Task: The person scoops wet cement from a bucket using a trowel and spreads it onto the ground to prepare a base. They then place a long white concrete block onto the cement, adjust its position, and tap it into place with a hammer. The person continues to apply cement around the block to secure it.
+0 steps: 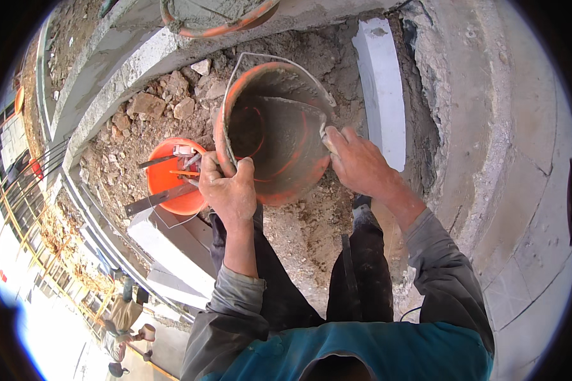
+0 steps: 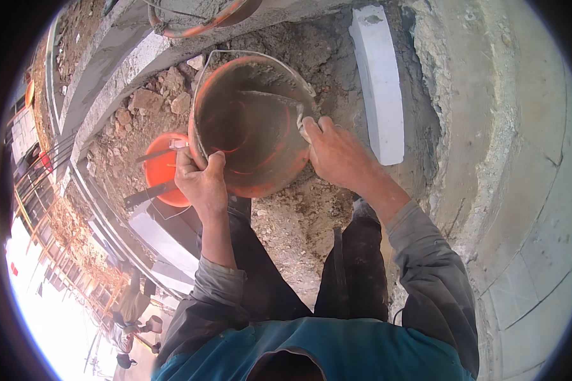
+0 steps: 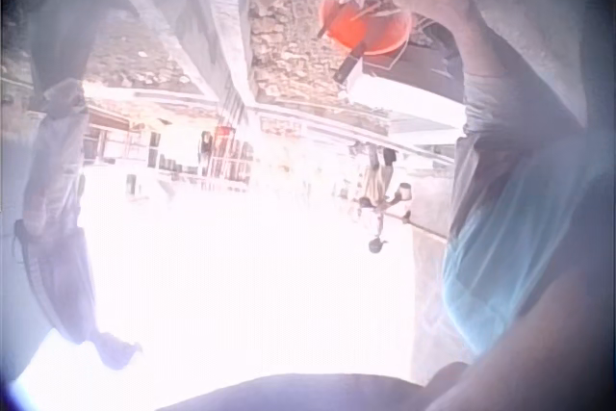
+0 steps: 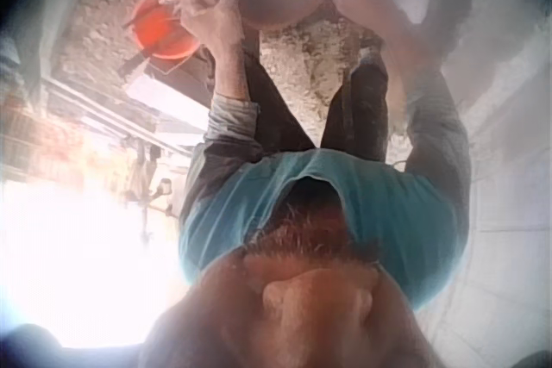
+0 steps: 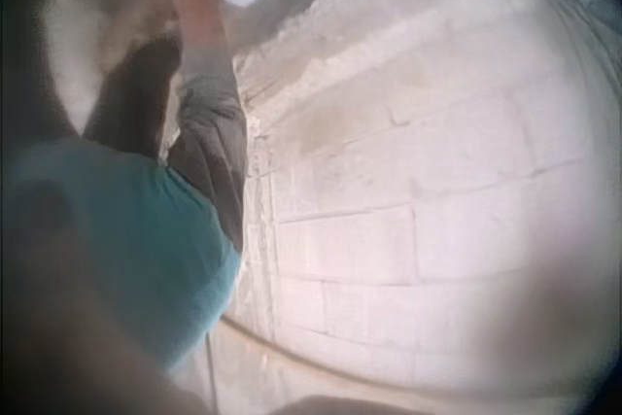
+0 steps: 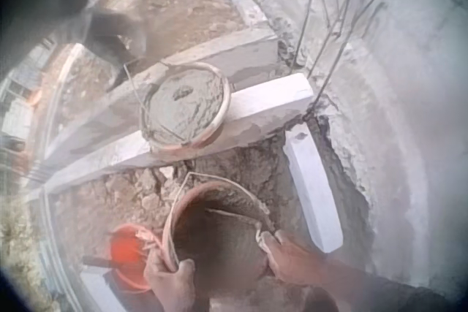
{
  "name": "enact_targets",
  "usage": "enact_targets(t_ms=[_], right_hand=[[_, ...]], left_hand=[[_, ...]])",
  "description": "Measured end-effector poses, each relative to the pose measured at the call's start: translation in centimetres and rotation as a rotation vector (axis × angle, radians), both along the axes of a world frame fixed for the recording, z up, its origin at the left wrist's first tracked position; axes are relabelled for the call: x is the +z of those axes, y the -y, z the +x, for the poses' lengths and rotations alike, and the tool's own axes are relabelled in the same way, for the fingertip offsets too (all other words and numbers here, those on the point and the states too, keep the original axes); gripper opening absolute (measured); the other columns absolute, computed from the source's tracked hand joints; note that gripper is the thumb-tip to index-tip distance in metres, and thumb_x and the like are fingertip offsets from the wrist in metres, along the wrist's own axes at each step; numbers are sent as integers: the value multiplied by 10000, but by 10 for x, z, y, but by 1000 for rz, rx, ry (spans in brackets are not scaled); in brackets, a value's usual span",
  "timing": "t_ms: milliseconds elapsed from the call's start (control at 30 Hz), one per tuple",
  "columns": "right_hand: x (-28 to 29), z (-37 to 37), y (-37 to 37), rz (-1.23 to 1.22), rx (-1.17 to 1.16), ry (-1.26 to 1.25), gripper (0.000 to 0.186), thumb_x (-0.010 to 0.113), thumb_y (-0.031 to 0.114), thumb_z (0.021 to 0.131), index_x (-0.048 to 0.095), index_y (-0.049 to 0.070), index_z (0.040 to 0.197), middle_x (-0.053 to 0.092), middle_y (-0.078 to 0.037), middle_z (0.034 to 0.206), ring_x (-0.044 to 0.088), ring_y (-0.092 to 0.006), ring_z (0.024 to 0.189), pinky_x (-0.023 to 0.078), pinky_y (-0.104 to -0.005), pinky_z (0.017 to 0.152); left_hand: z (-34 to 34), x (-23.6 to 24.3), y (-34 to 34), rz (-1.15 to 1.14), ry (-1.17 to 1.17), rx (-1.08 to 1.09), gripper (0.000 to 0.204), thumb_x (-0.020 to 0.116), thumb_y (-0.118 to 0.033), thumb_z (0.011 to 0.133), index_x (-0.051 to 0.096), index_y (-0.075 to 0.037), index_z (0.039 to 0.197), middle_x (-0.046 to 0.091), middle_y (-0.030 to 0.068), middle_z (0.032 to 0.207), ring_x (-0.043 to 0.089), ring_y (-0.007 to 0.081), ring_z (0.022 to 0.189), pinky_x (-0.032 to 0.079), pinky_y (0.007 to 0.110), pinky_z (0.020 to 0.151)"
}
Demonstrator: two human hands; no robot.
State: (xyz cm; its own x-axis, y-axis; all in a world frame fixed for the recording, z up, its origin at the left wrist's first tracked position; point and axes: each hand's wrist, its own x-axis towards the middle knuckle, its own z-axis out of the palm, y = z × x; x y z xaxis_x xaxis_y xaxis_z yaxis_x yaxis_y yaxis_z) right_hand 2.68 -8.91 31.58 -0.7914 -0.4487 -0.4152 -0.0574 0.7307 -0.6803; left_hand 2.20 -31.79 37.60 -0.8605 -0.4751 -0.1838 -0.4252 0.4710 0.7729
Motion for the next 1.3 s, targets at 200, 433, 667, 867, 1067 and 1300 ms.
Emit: enact_targets(t_ms=[200, 433, 667, 867, 1067, 1300], right_hand=[[32, 13, -5, 29, 351, -54, 524, 597, 93, 879, 391, -18, 1347, 503, -178, 1024, 610, -376, 858, 513, -462, 712], [17, 33, -9, 138, 346, -213, 542, 551, -21, 811, 397, -83, 1327, 535, -188, 1056, 647, -341, 890, 554, -418, 725], [25, 21, -8, 133, 183, -215, 623, 589, -12, 790, 386, -41, 1378, 505, -196, 1038, 635, -364, 868, 553, -419, 726], [33, 3, -8, 220, 100, -125, 623, 593, 15, 813, 370, -55, 1391, 524, -235, 1050, 639, -364, 882, 552, -428, 738], [8, 45, -8, -223, -86, 152, 537, 629, 81, 857, 456, -74, 1341, 606, -278, 1118, 657, -318, 982, 554, -375, 763], [-13, 70, 6, -788, -383, 925, 639, 747, 221, 822, 501, -19, 1361, 675, -129, 997, 633, -162, 884, 509, -336, 822]], left_hand=[[11, -9, -5, 176, -115, -85, 255, 638, -8, 690, 390, -62, 681, 358, -45, 639, 310, 60, 598, 310, 231, 546], [9, -6, -26, 74, -149, -200, 238, 646, -17, 682, 409, -37, 699, 380, -22, 614, 321, 74, 570, 321, 244, 533], [12, -9, -38, -14, -172, -209, 252, 670, -33, 655, 420, -25, 683, 356, 49, 576, 329, 125, 532, 342, 290, 512], [13, -11, -42, -151, -197, -318, 253, 689, -35, 637, 441, -21, 684, 406, 103, 579, 399, 235, 486, 381, 332, 501], [21, 12, -50, -84, -401, -648, 252, 677, 17, 609, 442, -31, 685, 396, 53, 604, 379, 147, 526, 353, 289, 507], [22, 11, -26, -39, -155, -393, 251, 710, -25, 645, 464, -50, 682, 420, 18, 616, 410, 113, 548, 374, 269, 540]])
